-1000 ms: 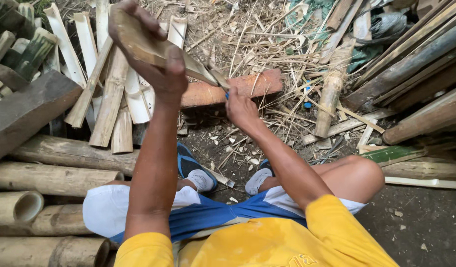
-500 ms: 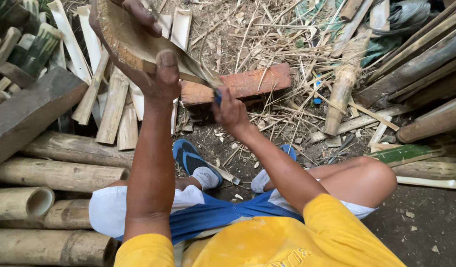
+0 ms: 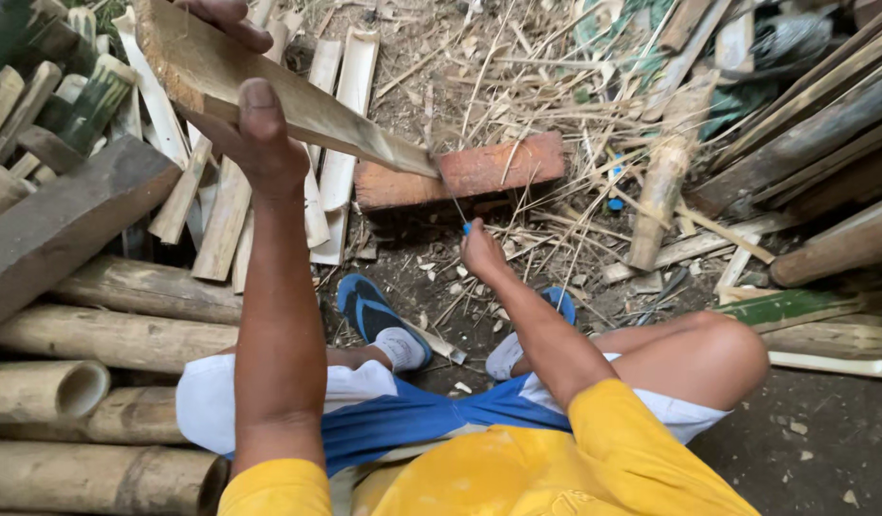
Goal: The person sits on the ground and uses a machete to split bamboo poles into flat strips. They repeatedly position each pole on a brick, strike it with the machete, and set the resulting strips aside.
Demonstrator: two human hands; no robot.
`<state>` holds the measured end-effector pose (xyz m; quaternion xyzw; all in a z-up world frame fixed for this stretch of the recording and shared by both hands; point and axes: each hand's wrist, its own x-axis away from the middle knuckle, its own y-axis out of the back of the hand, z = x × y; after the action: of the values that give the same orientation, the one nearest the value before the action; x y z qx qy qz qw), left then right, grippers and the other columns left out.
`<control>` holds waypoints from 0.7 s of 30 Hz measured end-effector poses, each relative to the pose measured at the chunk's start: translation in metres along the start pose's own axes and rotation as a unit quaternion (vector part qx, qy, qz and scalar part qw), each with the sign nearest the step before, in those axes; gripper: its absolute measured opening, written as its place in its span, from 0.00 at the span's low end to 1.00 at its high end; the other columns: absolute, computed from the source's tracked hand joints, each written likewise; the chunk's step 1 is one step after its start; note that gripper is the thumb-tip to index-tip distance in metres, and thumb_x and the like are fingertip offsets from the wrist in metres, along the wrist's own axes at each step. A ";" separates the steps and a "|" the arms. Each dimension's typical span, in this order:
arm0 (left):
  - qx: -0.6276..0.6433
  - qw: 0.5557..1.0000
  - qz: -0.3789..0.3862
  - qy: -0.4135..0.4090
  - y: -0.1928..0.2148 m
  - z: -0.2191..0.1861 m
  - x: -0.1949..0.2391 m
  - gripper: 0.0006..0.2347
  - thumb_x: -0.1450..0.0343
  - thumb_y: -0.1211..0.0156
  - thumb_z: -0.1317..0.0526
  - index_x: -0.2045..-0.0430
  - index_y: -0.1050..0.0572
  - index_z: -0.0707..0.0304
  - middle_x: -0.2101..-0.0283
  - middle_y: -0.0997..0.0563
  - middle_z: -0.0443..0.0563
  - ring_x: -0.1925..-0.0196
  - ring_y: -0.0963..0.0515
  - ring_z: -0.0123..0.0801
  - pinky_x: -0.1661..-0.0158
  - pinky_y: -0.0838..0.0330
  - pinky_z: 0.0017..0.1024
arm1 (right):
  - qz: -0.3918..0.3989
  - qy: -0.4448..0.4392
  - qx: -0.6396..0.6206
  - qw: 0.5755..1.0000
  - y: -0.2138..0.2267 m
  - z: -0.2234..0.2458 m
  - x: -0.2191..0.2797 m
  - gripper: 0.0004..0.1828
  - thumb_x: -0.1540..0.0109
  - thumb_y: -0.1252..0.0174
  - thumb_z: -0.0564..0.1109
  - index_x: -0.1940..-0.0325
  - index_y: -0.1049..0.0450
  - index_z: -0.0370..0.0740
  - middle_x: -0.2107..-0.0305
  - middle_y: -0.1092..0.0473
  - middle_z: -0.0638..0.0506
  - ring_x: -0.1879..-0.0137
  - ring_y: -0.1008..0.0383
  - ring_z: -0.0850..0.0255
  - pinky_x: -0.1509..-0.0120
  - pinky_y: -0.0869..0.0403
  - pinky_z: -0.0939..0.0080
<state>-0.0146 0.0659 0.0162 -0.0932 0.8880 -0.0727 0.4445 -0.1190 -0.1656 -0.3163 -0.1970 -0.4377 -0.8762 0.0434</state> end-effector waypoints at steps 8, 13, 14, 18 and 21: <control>-0.016 0.994 -0.057 0.094 -0.003 0.026 0.038 0.28 0.22 0.49 0.50 0.29 0.41 0.68 0.32 0.30 0.61 0.29 0.28 0.40 0.26 0.34 0.40 | 0.016 0.003 -0.087 0.996 -0.003 -0.016 -0.001 0.27 0.41 0.41 0.50 0.43 0.40 0.36 0.61 0.26 0.29 0.53 0.24 0.32 0.49 0.28 0.36; 0.116 0.986 0.003 0.120 0.008 0.033 0.036 0.22 0.21 0.44 0.49 0.39 0.27 0.69 0.44 0.19 0.60 0.40 0.20 0.44 0.33 0.26 0.44 | -0.014 0.024 -0.091 0.995 0.063 0.020 0.047 0.25 0.36 0.46 0.58 0.43 0.39 0.39 0.69 0.27 0.35 0.61 0.24 0.39 0.55 0.27 0.40; 0.189 0.972 0.040 0.136 0.009 0.035 0.030 0.21 0.20 0.43 0.50 0.38 0.28 0.68 0.45 0.19 0.59 0.40 0.20 0.44 0.32 0.27 0.44 | -0.009 0.039 -0.111 0.993 0.084 0.039 0.063 0.25 0.35 0.48 0.59 0.43 0.39 0.40 0.71 0.27 0.37 0.63 0.24 0.41 0.57 0.27 0.41; 0.334 0.902 0.172 0.211 0.004 0.025 0.025 0.21 0.20 0.42 0.51 0.39 0.27 0.68 0.43 0.19 0.56 0.39 0.21 0.40 0.32 0.29 0.39 | 0.045 0.109 -0.245 0.962 0.159 0.104 0.115 0.26 0.33 0.56 0.62 0.40 0.41 0.44 0.80 0.29 0.43 0.73 0.24 0.48 0.65 0.27 0.45; 0.243 0.927 0.141 0.250 -0.002 0.014 0.033 0.20 0.22 0.39 0.51 0.45 0.27 0.72 0.48 0.18 0.61 0.42 0.18 0.49 0.36 0.21 0.51 | -0.057 0.257 -0.228 0.938 0.168 0.112 0.124 0.25 0.30 0.58 0.63 0.48 0.35 0.38 0.78 0.31 0.45 0.71 0.26 0.53 0.64 0.29 0.48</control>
<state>-0.0223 0.0555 -0.0175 0.1649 0.9292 -0.2442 0.2228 -0.1568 -0.1689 -0.0831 0.0554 -0.2109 -0.9742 0.0579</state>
